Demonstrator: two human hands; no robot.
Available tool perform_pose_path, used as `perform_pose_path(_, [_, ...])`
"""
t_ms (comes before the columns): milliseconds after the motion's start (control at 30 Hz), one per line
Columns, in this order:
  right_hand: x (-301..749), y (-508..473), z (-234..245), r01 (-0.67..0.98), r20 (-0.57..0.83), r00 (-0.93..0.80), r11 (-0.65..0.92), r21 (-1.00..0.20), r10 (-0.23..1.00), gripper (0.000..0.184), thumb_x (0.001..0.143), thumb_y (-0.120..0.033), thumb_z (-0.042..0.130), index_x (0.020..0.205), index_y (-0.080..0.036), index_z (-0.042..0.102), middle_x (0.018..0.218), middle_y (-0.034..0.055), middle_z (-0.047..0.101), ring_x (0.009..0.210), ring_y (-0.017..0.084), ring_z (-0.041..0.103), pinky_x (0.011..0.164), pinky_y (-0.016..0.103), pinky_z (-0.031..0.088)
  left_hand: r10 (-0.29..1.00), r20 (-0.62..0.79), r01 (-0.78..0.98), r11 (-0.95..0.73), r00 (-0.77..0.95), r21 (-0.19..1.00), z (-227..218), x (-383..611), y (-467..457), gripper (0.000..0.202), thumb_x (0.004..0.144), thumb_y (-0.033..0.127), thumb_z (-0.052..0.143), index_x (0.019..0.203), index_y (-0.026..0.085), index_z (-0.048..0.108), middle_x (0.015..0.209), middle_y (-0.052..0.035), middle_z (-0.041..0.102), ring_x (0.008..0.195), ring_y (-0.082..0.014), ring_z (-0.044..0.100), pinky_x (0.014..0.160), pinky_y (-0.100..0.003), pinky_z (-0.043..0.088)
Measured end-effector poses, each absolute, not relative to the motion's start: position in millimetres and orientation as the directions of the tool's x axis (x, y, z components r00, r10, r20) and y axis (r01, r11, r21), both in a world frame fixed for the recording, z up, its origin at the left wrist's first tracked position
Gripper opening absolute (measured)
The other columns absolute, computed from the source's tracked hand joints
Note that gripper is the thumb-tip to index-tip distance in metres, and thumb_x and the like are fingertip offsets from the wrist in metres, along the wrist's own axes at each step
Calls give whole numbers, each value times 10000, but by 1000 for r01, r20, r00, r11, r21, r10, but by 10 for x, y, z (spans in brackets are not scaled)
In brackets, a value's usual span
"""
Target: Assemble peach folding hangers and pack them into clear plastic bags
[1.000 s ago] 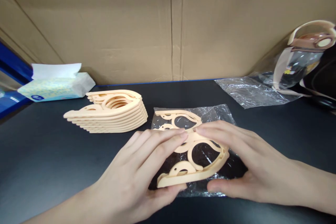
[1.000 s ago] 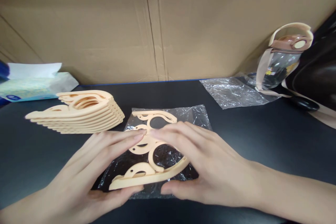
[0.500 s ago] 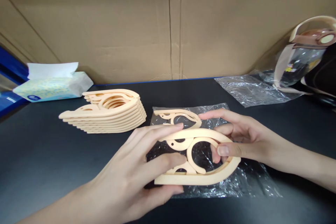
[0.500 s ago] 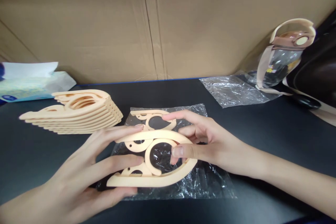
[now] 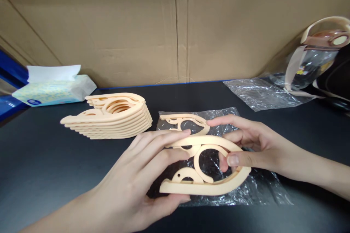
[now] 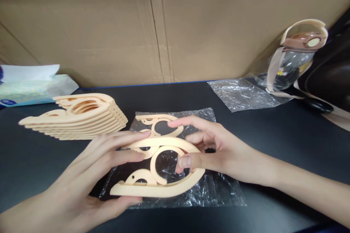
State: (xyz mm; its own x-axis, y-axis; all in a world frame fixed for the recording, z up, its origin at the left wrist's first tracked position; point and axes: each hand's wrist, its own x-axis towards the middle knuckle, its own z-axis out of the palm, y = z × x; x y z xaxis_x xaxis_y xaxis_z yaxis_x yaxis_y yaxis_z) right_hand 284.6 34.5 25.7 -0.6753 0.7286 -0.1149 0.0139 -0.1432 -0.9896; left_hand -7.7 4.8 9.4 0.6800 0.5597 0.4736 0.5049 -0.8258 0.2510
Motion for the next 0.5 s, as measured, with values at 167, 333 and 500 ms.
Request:
perform_pose_path(167, [2845,359,267,42,-121,-676,-127,-991,727,521,934,-258,789,1391,-302,541,887,-53,812,829,86,767,769,181,581,580,461,534,-810,672,242,99,-75,44,368,1032,406,587,1354,242,520,1516,-48,556,1422,-182,457,1172,-289,324])
perform_pose_path(333, [2843,373,282,68,-125,-668,-107,-992,734,543,925,-278,794,1402,-290,535,894,-35,814,829,111,772,763,208,582,603,463,541,-794,649,277,90,-70,28,378,1018,401,616,1358,263,523,1491,-54,583,1351,-215,541,1119,-330,393])
perform_pose_path(500, [2844,320,319,198,-95,-648,47,-979,756,613,943,-349,757,1488,-266,489,945,16,814,872,193,784,749,293,617,618,464,531,-785,635,318,79,-73,24,421,994,342,646,1374,253,490,1433,-63,622,1313,-203,570,1100,-315,409])
